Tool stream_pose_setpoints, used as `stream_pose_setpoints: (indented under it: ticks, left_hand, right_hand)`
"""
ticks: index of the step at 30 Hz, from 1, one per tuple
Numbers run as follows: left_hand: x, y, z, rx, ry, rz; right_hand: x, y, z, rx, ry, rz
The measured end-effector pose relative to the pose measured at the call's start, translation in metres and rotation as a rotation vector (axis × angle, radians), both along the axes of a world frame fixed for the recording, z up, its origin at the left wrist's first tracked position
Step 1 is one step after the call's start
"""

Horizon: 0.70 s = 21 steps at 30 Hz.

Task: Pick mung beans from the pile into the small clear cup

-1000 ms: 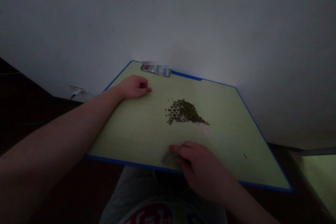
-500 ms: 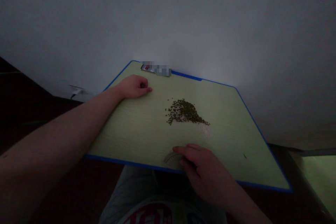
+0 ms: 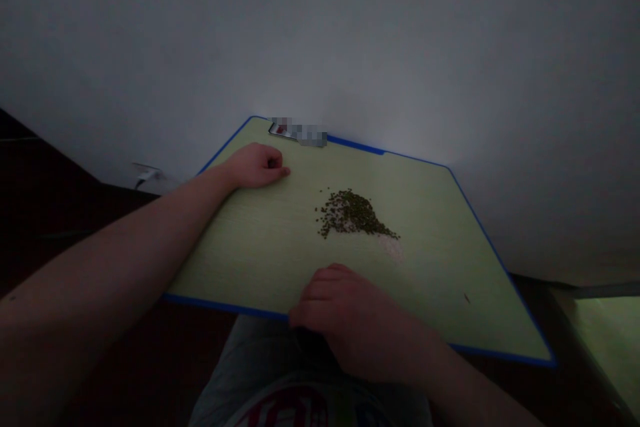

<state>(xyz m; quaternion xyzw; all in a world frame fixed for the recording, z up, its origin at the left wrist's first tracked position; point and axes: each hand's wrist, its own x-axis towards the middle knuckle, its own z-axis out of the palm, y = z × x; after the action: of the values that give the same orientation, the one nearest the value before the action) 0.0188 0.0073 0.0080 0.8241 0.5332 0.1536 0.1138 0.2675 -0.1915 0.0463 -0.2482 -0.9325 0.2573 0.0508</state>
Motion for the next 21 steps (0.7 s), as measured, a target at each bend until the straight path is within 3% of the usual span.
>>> stream_pose_setpoints:
  ticks: [9, 15, 21]
  left_hand:
    - [0.001, -0.001, 0.002, 0.0, 0.008, 0.003]
    - [0.001, -0.001, 0.002, -0.005, 0.011, 0.006]
    - [0.0, 0.0, 0.0, -0.011, 0.024, 0.026]
  right_hand:
    - [0.025, -0.013, -0.003, -0.069, 0.086, -0.091]
    - [0.044, -0.027, -0.01, -0.031, 0.18, -0.171]
    - [0.058, -0.029, -0.027, 0.139, 0.21, -0.543]
